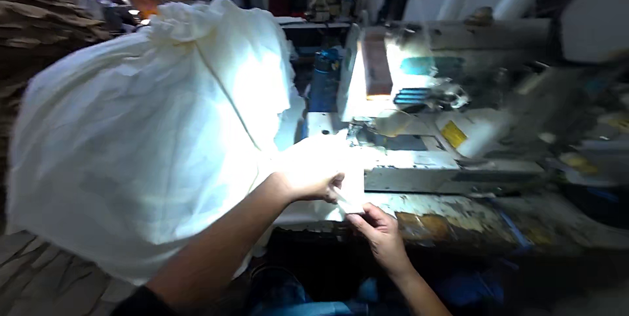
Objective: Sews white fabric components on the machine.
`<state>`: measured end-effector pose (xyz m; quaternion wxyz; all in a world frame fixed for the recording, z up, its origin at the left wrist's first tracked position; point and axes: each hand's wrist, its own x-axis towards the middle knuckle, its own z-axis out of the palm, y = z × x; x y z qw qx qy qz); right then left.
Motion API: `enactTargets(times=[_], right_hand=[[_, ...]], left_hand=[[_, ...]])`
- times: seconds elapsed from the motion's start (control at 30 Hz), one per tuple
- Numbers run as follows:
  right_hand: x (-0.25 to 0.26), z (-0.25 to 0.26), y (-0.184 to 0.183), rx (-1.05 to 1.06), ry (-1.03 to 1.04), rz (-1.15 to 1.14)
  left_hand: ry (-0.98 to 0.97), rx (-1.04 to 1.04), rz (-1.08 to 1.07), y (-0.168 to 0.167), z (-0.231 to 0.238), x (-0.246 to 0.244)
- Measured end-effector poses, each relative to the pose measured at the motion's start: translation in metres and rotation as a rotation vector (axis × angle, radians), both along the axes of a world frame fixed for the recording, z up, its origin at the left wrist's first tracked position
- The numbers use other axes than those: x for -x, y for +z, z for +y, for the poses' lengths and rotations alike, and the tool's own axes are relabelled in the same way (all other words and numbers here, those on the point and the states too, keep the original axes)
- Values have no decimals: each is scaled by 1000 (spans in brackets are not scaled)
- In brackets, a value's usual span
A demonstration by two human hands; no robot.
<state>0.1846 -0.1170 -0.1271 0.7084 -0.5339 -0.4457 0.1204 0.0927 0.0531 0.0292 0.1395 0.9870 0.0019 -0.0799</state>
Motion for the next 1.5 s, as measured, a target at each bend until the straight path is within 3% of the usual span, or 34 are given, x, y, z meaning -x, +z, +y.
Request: enactTargets(times=[0.07, 0.2, 0.3, 0.4, 0.5, 0.6, 0.77, 0.87, 0.97, 1.17, 1.33, 1.5], right_hand=[[-3, -3, 10, 11, 17, -114], [-18, 7, 32, 36, 21, -337], [-30, 22, 40, 65, -6, -316], [-33, 31, 38, -7, 4, -231], [-31, 32, 34, -64, 20, -181], [-29, 33, 29, -46, 11, -170], [-30, 27, 30, -78, 6, -184], [-32, 23, 29, -58, -6, -216], [-36, 27, 24, -69, -4, -243], [-52, 42, 17, -123, -23, -378], [-57, 44, 16, -108, -26, -427], [-59, 44, 14, -111, -16, -427]], left_hand=[[-72, -225, 85, 12, -13, 4], [-128, -319, 59, 58, -26, 16], [-70, -466, 85, 94, -21, 11], [57, -491, 150, 109, -13, 1], [27, -468, 87, 107, -4, 1], [66, -439, 196, 106, 4, -13], [-85, -477, -4, 101, 7, -5], [-85, -476, 29, 101, 9, -6], [-184, -566, -176, 88, 11, 5], [-141, -620, -112, 83, 5, -2], [-226, -711, -226, 74, 13, -3], [-234, -616, -317, 66, 19, 3]])
